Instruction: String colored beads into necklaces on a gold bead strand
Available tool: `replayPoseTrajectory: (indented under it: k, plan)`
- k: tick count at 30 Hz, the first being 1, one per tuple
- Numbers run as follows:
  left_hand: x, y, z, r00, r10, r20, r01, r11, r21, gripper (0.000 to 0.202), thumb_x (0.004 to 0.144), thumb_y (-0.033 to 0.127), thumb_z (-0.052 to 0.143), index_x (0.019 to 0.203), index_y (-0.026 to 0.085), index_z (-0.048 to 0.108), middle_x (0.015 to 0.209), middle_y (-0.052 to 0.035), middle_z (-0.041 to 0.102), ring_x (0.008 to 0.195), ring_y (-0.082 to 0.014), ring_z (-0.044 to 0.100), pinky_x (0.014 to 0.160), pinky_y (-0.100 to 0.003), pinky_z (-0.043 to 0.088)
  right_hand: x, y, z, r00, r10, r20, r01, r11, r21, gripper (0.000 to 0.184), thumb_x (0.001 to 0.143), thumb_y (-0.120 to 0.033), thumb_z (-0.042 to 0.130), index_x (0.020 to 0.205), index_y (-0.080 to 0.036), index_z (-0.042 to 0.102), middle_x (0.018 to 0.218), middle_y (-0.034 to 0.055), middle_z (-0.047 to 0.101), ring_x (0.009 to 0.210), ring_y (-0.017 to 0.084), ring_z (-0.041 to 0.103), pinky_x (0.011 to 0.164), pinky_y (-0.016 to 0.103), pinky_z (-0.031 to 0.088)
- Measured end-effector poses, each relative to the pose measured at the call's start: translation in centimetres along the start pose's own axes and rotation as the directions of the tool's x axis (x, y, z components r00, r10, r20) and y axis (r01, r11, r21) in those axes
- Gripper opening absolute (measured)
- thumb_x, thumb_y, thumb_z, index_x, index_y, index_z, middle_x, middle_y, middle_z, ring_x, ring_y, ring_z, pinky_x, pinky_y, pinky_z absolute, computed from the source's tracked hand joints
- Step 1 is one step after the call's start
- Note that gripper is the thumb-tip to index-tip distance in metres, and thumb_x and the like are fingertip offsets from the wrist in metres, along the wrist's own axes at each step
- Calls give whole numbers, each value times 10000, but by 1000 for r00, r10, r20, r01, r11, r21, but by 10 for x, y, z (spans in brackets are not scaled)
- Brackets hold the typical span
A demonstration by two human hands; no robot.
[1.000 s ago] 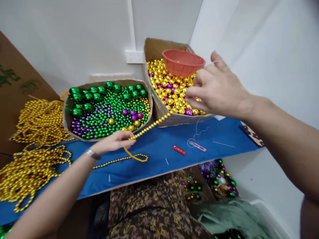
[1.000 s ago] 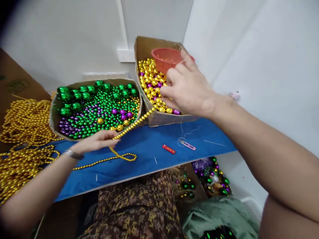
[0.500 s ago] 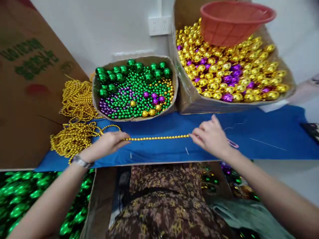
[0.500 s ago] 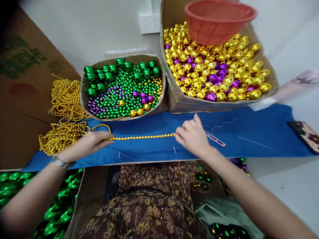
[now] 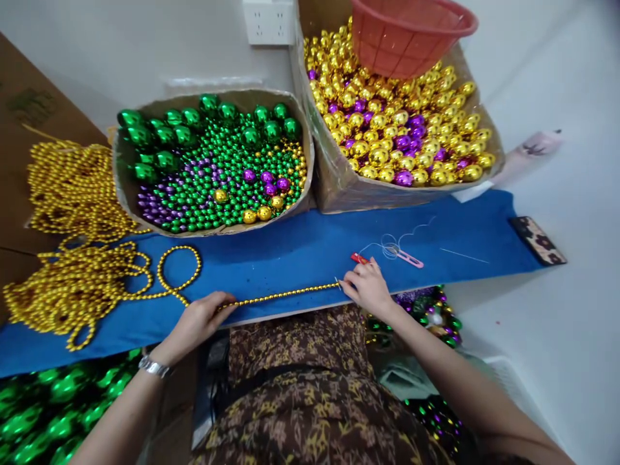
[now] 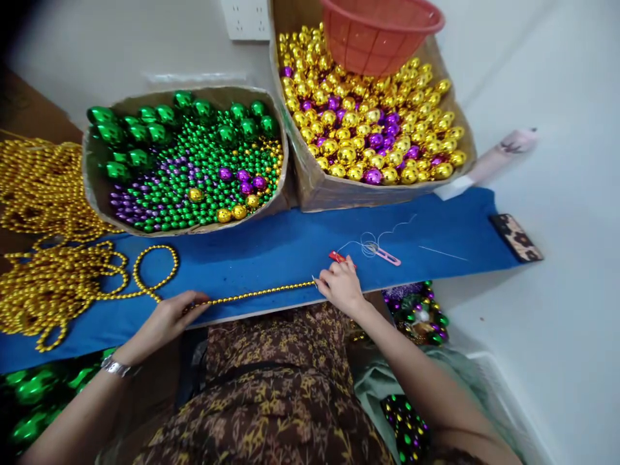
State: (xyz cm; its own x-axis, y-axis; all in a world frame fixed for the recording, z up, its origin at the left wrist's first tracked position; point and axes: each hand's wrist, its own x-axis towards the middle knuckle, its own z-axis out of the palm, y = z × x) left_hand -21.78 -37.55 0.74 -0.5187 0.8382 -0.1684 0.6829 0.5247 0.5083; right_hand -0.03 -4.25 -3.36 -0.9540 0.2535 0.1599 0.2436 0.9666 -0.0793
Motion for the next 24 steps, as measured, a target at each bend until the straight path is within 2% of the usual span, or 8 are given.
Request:
replayPoseTrajectory:
  k: [6,12,18,24]
  plan:
    - [-1,-9,11,999,41,25,-41,999,0,296,902,441,426,942,212,610,922,-33,658,835,-168,629,728,-248,476,-2,1,6,998,18,58,-18,1000,-16,223,868,-348,524,766,-224,678,722,20,558,803,185,534,1039,452,234]
    - [-6,-22,8,1000,11,17,-11,1000,11,264,904,401,431,1012,212,581,973,-41,622,853,-170,618,748,-264,475,-1,4,8,996,26,89,-26,1000,-1,241,875,-358,506,774,-229,682,737,24,564,808,185,535,1021,436,237]
    - [-10,-22,1,1000,0,-1,0,998,-56,194,897,346,462,934,189,570,897,-51,595,825,-162,580,744,-271,465,-5,12,14,998,-40,46,39,999,21,317,883,-396,459,745,-223,686,684,28,542,757,195,531,965,448,267]
    - [-11,-22,0,1000,3,11,-2,999,-49,128,884,238,476,926,177,580,883,-55,591,824,-161,563,747,-276,459,-4,14,17,995,-97,19,96,995,22,394,897,-425,400,714,-216,680,659,36,544,694,194,527,908,445,301]
